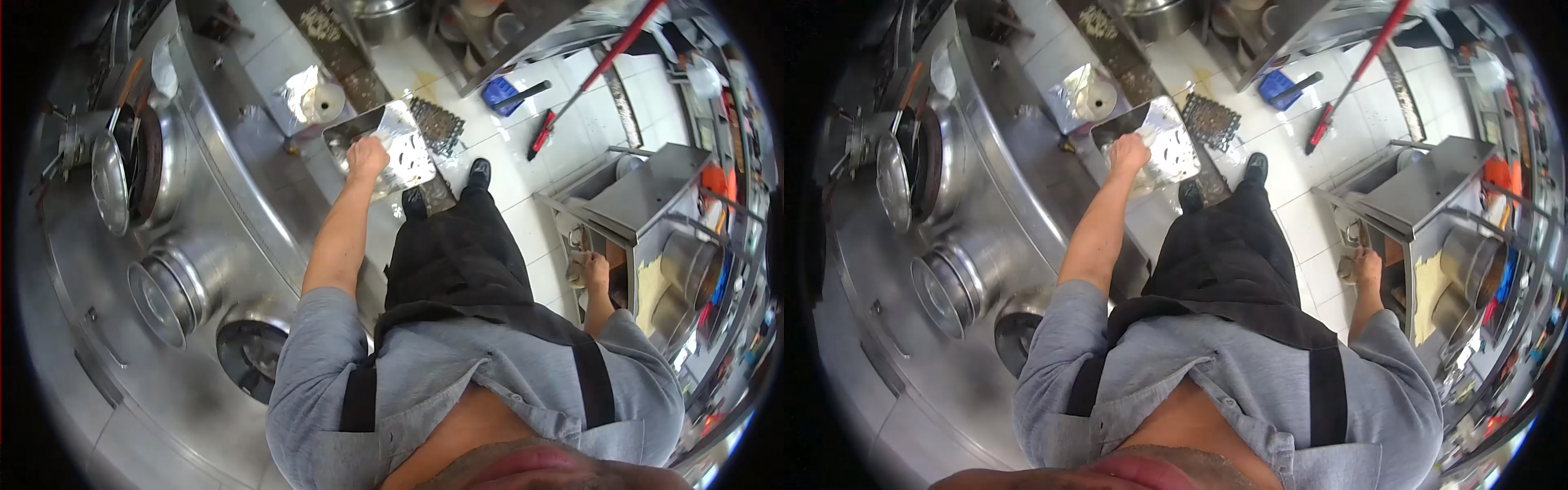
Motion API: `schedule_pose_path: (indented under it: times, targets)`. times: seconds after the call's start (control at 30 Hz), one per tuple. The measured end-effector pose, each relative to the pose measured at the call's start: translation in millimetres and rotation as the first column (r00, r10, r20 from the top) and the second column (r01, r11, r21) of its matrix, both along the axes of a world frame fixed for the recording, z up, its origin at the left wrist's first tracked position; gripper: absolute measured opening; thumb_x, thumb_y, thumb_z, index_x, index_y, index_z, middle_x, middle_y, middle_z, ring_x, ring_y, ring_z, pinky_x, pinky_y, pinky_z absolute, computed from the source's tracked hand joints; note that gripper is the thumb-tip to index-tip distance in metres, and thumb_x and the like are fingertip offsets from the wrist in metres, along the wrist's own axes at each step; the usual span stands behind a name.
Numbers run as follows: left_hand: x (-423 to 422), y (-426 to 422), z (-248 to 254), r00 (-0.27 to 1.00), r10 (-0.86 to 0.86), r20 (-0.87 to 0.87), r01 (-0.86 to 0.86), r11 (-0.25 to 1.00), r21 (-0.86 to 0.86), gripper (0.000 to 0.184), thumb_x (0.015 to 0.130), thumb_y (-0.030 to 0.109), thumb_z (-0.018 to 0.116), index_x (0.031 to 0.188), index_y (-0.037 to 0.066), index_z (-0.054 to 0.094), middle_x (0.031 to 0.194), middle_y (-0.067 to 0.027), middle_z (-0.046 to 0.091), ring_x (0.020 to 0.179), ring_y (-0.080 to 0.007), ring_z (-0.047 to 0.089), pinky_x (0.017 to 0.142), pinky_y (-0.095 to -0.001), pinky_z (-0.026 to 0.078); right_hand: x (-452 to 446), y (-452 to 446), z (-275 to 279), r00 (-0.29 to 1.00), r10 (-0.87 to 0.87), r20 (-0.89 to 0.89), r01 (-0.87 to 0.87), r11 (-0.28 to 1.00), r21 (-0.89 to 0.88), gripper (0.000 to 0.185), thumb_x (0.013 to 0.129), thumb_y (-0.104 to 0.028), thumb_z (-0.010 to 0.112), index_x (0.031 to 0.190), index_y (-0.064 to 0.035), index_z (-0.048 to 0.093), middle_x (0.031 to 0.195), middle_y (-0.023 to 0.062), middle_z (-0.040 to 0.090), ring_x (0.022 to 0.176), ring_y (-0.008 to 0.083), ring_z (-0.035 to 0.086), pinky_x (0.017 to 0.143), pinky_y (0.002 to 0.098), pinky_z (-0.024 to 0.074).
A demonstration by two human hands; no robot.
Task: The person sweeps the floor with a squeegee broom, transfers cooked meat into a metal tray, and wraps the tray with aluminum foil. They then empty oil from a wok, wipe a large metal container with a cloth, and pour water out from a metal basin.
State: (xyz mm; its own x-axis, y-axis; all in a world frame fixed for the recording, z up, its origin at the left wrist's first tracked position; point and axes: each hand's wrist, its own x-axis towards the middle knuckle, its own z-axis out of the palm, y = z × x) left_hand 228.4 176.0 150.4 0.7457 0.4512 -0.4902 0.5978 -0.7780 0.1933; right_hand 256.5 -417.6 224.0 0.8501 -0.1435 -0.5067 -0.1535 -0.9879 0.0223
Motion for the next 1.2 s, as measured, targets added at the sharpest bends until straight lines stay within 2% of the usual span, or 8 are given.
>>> schedule_pose_path:
  times: [0.1, 0.13, 0.27, 0.33, 0.5, 0.6, 0.77, 1.2]
  targets:
    - [-19, 14, -38, 0.981, -0.181, 0.063, 0.170, 0.974, 0.149, 0.025, 0.069, 0.017, 0.063, 0.093, 0.011, 0.065, 0.095, -0.0108, 0.064, 0.094, -0.0284, 0.060, 0.082, -0.0392, 0.048, -49, -20, -10, 0.945, 0.269, -0.187, -0.305, 0.931, -0.201, 0.040, 0.087, -0.031, 0.044, 0.085, 0.0041, 0.065, 0.087, 0.0277, 0.062, 0.088, 0.0373, 0.062, 0.076, 0.0445, 0.0487]
    - [-19, 12, -21, 0.972, -0.192, 0.134, 0.168, 0.970, 0.173, 0.031, 0.070, 0.018, 0.063, 0.101, 0.012, 0.064, 0.099, -0.0106, 0.064, 0.097, -0.0274, 0.060, 0.083, -0.0394, 0.049, -68, -18, -13, 0.889, 0.382, -0.250, -0.448, 0.836, -0.317, 0.022, 0.081, -0.020, 0.053, 0.092, -0.0084, 0.067, 0.093, 0.0109, 0.065, 0.086, 0.0294, 0.063, 0.071, 0.0406, 0.0497]
    - [-3, 13, 14, 0.992, -0.109, 0.057, 0.102, 0.989, 0.106, 0.022, 0.070, 0.015, 0.060, 0.087, 0.004, 0.069, 0.096, -0.0182, 0.066, 0.094, -0.0338, 0.062, 0.082, -0.0410, 0.050, -108, 20, 5, 0.985, -0.170, 0.002, 0.170, 0.985, 0.017, 0.023, 0.082, -0.022, 0.053, 0.086, -0.0036, 0.066, 0.091, 0.0165, 0.065, 0.086, 0.0333, 0.062, 0.076, 0.0419, 0.0492]
    - [-7, 15, 23, 0.990, -0.126, 0.071, 0.117, 0.986, 0.117, 0.023, 0.070, 0.015, 0.060, 0.088, 0.003, 0.069, 0.096, -0.0185, 0.066, 0.093, -0.0344, 0.063, 0.082, -0.0415, 0.050, -119, 40, 30, 1.000, 0.003, -0.019, -0.002, 0.997, 0.080, 0.028, 0.085, -0.025, 0.051, 0.083, -0.0014, 0.066, 0.090, 0.0198, 0.064, 0.086, 0.0365, 0.061, 0.079, 0.0434, 0.0479]
    - [-4, 13, 43, 0.992, -0.127, -0.007, 0.127, 0.988, 0.084, 0.028, 0.072, 0.016, 0.061, 0.095, 0.001, 0.067, 0.104, -0.0211, 0.063, 0.100, -0.0341, 0.060, 0.086, -0.0404, 0.048, -124, 21, -8, 0.986, -0.129, 0.104, 0.122, 0.990, 0.069, 0.036, 0.088, -0.029, 0.046, 0.082, -0.0003, 0.066, 0.087, 0.0223, 0.064, 0.083, 0.0396, 0.060, 0.080, 0.0451, 0.0466]
    - [-9, 14, 38, 0.950, -0.263, 0.167, 0.236, 0.957, 0.167, 0.030, 0.074, 0.019, 0.061, 0.098, 0.000, 0.061, 0.100, -0.0197, 0.063, 0.095, -0.0329, 0.061, 0.082, -0.0407, 0.050, -122, 4, -7, 0.991, 0.017, 0.135, -0.012, 0.999, -0.039, 0.039, 0.088, -0.032, 0.045, 0.082, -0.0004, 0.067, 0.085, 0.0230, 0.063, 0.084, 0.0402, 0.060, 0.079, 0.0467, 0.0470]
    - [-15, 7, 73, 0.998, -0.040, 0.042, 0.036, 0.996, 0.077, 0.030, 0.071, 0.019, 0.059, 0.095, 0.003, 0.067, 0.101, -0.0212, 0.064, 0.098, -0.0345, 0.061, 0.084, -0.0408, 0.049, -90, 36, 26, 0.984, -0.003, 0.181, -0.020, 0.992, 0.125, 0.034, 0.087, -0.028, 0.051, 0.083, 0.0030, 0.066, 0.082, 0.0264, 0.061, 0.083, 0.0410, 0.060, 0.076, 0.0460, 0.0482]
    - [-24, -13, 81, 0.990, 0.058, 0.128, -0.059, 0.998, 0.002, 0.031, 0.070, 0.021, 0.061, 0.093, 0.002, 0.067, 0.101, -0.0211, 0.064, 0.097, -0.0366, 0.060, 0.084, -0.0419, 0.048, 11, 114, 9, 0.969, 0.158, 0.188, -0.194, 0.962, 0.192, 0.036, 0.088, -0.034, 0.049, 0.094, -0.0017, 0.064, 0.091, 0.0256, 0.060, 0.092, 0.0425, 0.056, 0.081, 0.0470, 0.0445]
